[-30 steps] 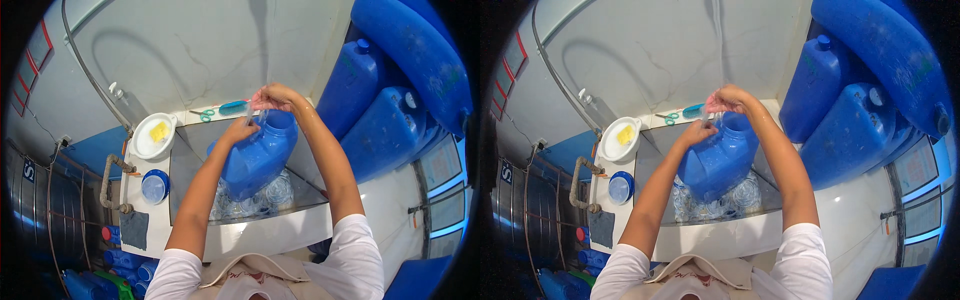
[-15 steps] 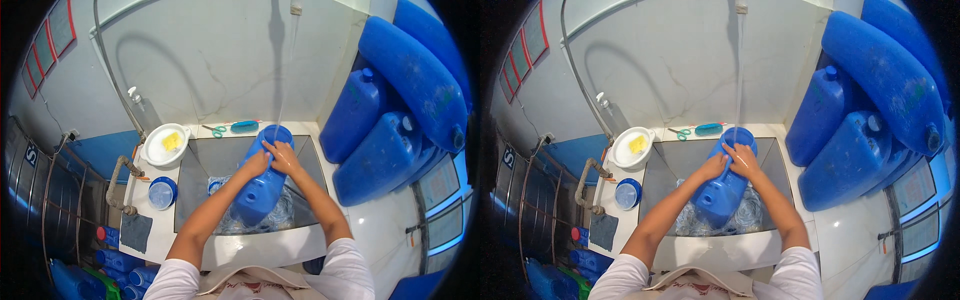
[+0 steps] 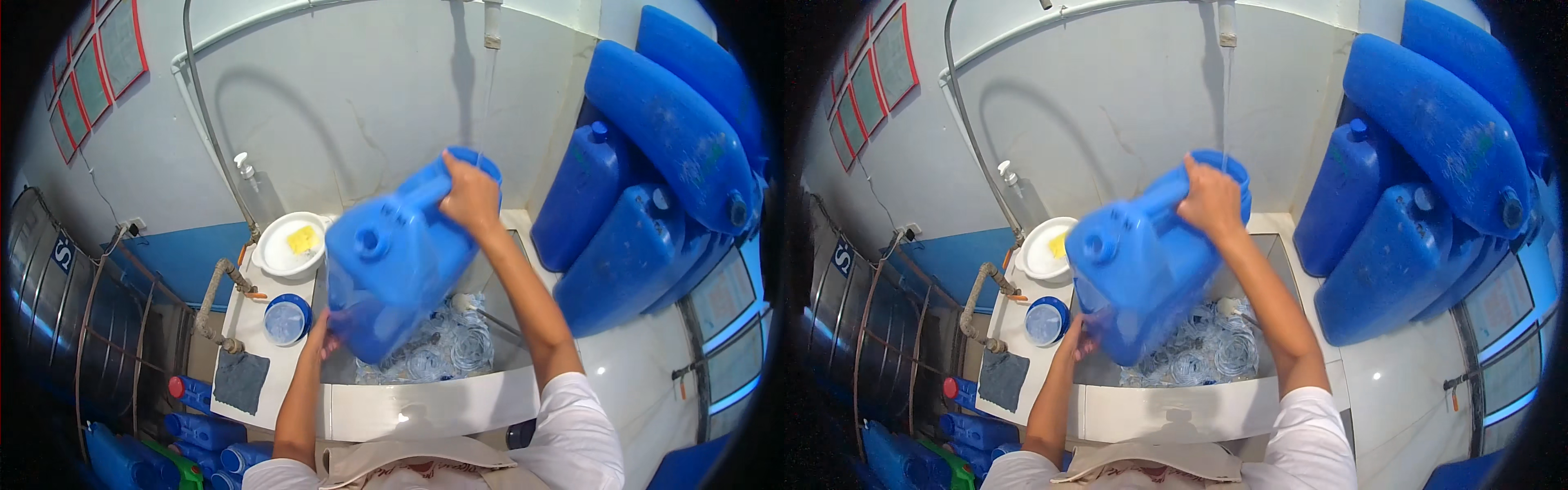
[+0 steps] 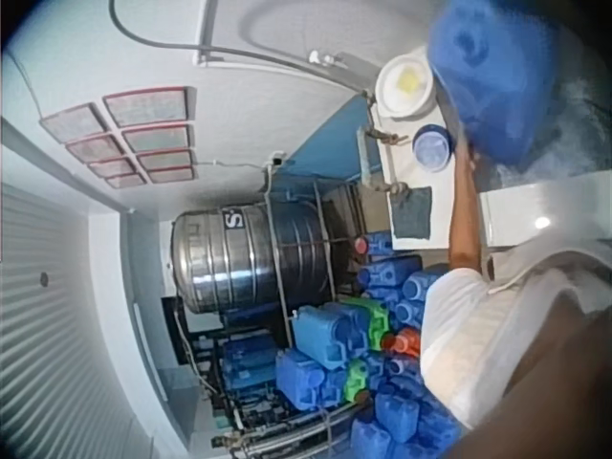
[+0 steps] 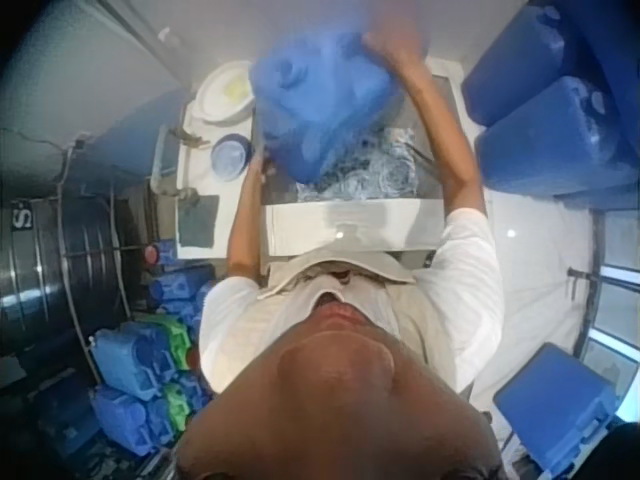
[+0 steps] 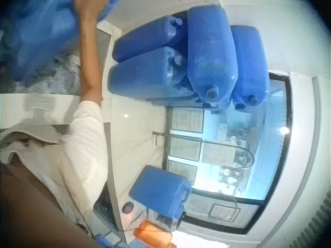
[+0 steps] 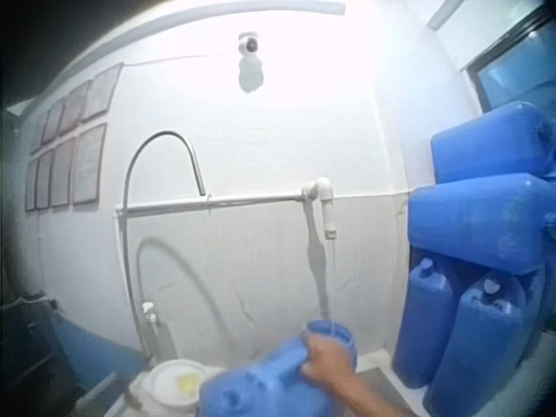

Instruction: The person cleans a large blue plastic container in a sink using sponges and water, scrubbing the exterior and interior, and uses a toothbrush to clean the container lid.

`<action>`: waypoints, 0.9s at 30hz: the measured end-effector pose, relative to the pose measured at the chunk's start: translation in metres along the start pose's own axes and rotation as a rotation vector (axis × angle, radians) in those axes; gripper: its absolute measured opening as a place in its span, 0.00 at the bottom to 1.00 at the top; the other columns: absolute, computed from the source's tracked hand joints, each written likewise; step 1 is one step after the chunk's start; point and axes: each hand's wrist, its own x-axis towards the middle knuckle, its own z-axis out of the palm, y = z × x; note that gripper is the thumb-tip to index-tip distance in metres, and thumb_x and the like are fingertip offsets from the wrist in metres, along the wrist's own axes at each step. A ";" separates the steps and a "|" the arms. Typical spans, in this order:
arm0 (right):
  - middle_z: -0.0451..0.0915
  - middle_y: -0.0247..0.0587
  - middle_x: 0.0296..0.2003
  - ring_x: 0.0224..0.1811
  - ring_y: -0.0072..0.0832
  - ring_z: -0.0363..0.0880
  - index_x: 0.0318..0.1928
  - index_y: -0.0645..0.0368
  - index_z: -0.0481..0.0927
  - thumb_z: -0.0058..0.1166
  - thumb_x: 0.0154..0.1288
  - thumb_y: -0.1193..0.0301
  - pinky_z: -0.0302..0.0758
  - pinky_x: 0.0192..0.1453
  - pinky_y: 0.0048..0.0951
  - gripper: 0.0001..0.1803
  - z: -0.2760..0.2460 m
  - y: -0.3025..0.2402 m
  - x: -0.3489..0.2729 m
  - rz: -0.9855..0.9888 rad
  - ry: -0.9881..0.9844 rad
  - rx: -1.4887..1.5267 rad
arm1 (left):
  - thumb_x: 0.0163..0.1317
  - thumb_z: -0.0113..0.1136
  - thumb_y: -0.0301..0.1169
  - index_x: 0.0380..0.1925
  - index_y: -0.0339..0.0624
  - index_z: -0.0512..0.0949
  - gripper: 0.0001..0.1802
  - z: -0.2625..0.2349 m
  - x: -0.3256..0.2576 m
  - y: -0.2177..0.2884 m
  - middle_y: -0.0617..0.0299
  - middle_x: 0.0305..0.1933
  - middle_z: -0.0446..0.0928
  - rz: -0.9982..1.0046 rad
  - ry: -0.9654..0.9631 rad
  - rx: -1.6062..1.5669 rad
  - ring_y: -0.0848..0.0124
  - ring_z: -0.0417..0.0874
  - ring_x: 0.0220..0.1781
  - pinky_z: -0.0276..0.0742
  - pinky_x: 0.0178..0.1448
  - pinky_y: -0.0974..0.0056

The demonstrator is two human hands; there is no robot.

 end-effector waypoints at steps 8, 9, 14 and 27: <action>0.80 0.57 0.31 0.37 0.50 0.79 0.32 0.62 0.82 0.57 0.42 0.58 0.75 0.40 0.44 0.21 -0.025 0.050 0.026 0.429 -0.404 -0.078 | 0.60 0.43 0.60 0.62 0.40 0.58 0.40 0.034 -0.119 -0.016 0.54 0.64 0.62 0.088 -0.382 -0.342 0.60 0.62 0.65 0.58 0.67 0.52; 0.80 0.58 0.31 0.37 0.51 0.79 0.31 0.62 0.83 0.57 0.42 0.58 0.75 0.41 0.45 0.20 -0.021 0.041 0.024 0.443 -0.392 -0.054 | 0.59 0.44 0.61 0.59 0.41 0.61 0.39 0.019 -0.136 0.000 0.53 0.60 0.66 0.177 -0.281 -0.285 0.61 0.69 0.58 0.67 0.59 0.53; 0.79 0.60 0.32 0.38 0.53 0.78 0.33 0.64 0.82 0.55 0.43 0.57 0.74 0.43 0.46 0.22 -0.032 0.019 0.043 0.561 -0.219 0.094 | 0.58 0.50 0.58 0.57 0.38 0.64 0.37 0.005 -0.193 0.091 0.49 0.57 0.68 0.591 -0.015 -0.176 0.62 0.75 0.53 0.74 0.53 0.56; 0.79 0.61 0.33 0.40 0.53 0.78 0.33 0.66 0.82 0.55 0.46 0.57 0.74 0.45 0.44 0.22 -0.057 -0.004 0.054 0.565 -0.310 0.085 | 0.60 0.46 0.56 0.56 0.38 0.66 0.35 0.009 -0.222 0.097 0.51 0.57 0.69 0.503 0.005 -0.214 0.61 0.73 0.56 0.71 0.58 0.53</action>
